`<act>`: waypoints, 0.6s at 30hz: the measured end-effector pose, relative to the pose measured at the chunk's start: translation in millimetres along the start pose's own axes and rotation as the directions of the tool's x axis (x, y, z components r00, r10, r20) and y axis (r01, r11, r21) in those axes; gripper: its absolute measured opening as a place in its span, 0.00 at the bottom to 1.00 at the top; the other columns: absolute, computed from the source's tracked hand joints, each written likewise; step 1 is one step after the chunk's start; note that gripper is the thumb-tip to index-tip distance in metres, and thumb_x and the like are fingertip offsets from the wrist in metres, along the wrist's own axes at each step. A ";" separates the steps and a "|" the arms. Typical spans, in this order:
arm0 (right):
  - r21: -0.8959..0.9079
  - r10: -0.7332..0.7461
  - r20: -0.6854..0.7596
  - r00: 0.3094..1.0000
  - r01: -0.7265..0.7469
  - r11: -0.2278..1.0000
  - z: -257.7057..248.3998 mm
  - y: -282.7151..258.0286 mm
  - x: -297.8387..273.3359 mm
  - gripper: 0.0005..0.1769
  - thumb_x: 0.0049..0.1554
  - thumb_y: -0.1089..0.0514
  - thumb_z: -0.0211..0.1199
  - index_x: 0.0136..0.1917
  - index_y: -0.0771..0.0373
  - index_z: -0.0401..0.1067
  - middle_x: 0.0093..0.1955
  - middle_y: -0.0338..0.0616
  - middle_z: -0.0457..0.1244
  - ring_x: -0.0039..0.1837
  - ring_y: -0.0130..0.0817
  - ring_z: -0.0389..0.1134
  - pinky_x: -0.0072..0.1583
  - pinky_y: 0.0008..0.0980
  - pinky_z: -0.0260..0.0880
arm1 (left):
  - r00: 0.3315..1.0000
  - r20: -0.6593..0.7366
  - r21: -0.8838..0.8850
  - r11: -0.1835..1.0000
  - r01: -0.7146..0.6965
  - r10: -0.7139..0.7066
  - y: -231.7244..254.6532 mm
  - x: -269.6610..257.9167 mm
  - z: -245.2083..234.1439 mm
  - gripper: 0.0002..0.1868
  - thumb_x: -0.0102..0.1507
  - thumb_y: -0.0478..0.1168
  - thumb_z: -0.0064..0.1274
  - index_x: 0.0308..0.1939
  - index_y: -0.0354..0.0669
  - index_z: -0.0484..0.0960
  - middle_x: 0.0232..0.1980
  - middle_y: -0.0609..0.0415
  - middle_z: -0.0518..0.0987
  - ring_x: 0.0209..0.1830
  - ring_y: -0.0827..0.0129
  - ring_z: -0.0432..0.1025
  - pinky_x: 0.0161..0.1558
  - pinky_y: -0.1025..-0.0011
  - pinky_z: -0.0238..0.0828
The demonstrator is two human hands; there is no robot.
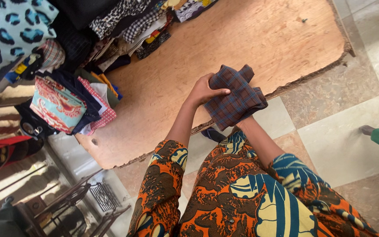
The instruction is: The person picks up various folded clothing items from a table and places them into an open suitcase.
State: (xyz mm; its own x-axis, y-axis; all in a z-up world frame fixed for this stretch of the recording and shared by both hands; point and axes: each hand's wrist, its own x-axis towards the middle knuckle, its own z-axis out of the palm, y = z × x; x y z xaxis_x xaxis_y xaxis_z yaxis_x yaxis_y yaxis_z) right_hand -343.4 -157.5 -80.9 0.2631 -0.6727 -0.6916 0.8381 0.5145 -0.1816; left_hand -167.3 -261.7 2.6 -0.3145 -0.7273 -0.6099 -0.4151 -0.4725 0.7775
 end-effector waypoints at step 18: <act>-0.911 -0.587 -0.194 0.786 0.077 0.405 29.9 4.1 -77.5 0.28 0.65 0.51 0.62 0.66 0.73 0.57 0.58 0.58 0.64 0.57 0.41 0.69 0.59 0.38 0.71 | 0.987 -0.156 0.449 0.893 0.035 0.040 -4.6 41.1 52.9 0.58 0.47 0.74 0.64 0.65 0.33 0.68 0.59 0.36 0.76 0.61 0.46 0.73 0.58 0.56 0.71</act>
State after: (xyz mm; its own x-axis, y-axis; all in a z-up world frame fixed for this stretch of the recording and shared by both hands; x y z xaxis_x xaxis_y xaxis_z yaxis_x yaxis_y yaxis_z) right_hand -346.1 -119.2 -7.2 -0.3782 -0.7273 -0.5728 -0.0756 0.6409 -0.7639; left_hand -223.4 -263.1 -34.1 -0.1934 -0.8144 -0.5471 -0.7648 -0.2241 0.6040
